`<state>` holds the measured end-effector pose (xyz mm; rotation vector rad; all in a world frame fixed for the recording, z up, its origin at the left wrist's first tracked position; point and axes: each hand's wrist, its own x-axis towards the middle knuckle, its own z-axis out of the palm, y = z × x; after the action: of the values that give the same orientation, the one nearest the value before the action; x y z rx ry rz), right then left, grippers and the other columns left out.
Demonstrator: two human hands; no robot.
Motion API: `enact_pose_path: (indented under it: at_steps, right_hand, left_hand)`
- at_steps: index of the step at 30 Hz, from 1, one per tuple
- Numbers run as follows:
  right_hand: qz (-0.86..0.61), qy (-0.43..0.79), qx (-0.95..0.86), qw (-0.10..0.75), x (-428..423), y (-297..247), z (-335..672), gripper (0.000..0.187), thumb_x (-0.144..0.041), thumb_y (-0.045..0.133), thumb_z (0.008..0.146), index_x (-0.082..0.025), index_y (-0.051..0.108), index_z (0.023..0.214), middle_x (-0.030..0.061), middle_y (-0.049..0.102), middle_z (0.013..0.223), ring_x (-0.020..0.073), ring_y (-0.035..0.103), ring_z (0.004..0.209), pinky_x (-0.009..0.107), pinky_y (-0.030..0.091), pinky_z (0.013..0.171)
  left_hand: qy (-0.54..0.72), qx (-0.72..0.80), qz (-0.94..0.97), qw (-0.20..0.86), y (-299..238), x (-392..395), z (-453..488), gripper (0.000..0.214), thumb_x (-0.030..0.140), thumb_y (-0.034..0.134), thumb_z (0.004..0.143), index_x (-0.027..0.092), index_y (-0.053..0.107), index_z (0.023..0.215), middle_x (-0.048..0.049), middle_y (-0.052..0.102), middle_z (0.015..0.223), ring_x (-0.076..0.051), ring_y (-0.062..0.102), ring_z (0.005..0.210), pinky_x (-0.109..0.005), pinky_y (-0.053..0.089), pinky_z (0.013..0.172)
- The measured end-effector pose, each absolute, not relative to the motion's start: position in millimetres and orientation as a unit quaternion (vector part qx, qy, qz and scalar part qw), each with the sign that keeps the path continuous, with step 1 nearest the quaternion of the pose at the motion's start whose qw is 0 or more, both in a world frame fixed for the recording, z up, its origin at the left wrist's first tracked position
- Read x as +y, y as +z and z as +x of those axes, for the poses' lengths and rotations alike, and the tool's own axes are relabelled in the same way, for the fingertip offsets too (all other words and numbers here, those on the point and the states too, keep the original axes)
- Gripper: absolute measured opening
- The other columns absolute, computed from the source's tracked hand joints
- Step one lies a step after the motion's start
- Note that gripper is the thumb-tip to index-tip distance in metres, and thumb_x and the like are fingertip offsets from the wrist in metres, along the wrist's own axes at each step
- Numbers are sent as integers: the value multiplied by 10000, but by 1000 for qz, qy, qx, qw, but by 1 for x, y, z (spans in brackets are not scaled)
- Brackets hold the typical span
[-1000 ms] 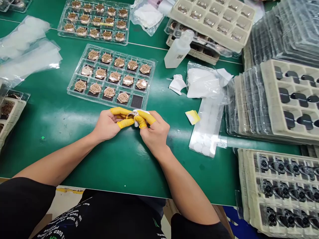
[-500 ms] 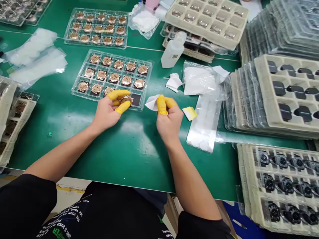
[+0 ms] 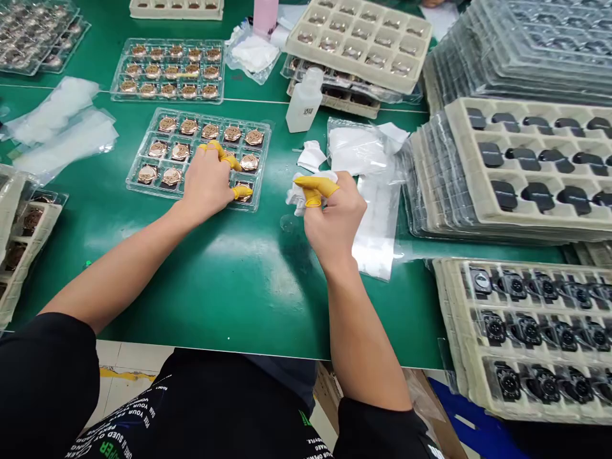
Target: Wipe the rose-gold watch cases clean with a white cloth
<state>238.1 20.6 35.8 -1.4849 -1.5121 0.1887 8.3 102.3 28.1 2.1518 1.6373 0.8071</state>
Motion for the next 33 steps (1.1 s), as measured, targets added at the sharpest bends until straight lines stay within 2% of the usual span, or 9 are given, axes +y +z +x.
enact_pose_path:
  at_steps: [4,9,12,16,20,23,26,30,33]
  right_hand:
    - [-641,84,-631,429,18,37,245,268,-179,560,886,-243,781,1024,41,707,843,197,633,766,364,500,758]
    - [-656,96,-669,337,19,32,247,329,-104,508,846,-222,783,984,61,711,857,219,646,815,375,484,799]
    - [-654,105,-676,324,19,34,243,404,-51,477,800,-233,799,962,54,712,874,214,655,834,362,477,788]
    - [-654,128,-668,331,18,36,239,441,-32,455,796,-241,803,969,42,724,897,211,670,874,359,487,805]
    - [-636,159,-654,378,19,36,239,386,-74,483,831,-232,799,987,43,744,913,209,683,893,376,517,825]
    - [-603,229,-625,439,18,36,236,305,-158,521,881,-237,795,992,46,771,960,209,705,880,385,550,792]
    - [-554,303,-597,495,12,38,225,213,-253,613,898,-263,787,1020,38,783,995,213,722,864,389,585,755]
    - [-479,344,-606,534,-3,41,201,242,-315,737,855,-312,773,1095,18,782,1015,208,717,838,393,601,738]
    - [-448,270,-686,505,-9,38,186,218,-259,739,860,-336,782,1059,1,777,917,200,678,831,374,573,711]
  left_hand:
    - [315,610,712,145,26,108,-12,411,409,930,668,117,699,844,-164,610,1107,-444,517,1272,-561,412,1103]
    - [213,619,736,176,26,116,-26,319,206,928,599,117,681,779,-121,583,1001,-392,579,1161,-542,433,1079]
    - [167,612,751,185,28,118,-24,240,84,855,585,125,658,716,-117,558,978,-368,600,1097,-529,455,1045]
    - [150,600,753,227,37,107,-28,268,11,794,561,170,621,689,-60,529,770,-358,602,1028,-535,468,1007]
    - [338,566,688,303,39,72,-28,271,134,800,702,205,641,910,-41,609,780,-295,617,1031,-474,494,996]
    - [465,496,571,459,27,43,-18,427,390,811,794,246,566,1113,-21,658,924,-193,687,850,-376,574,830]
    - [471,449,481,587,10,23,-5,582,563,860,704,231,559,1076,-11,670,921,-162,698,716,-356,601,698]
    - [464,427,466,620,-1,15,2,543,489,949,576,181,672,927,-33,739,879,-184,720,823,-364,608,814]
    - [463,424,483,610,-2,13,0,403,442,931,600,174,748,840,-40,769,874,-193,723,858,-344,592,849]
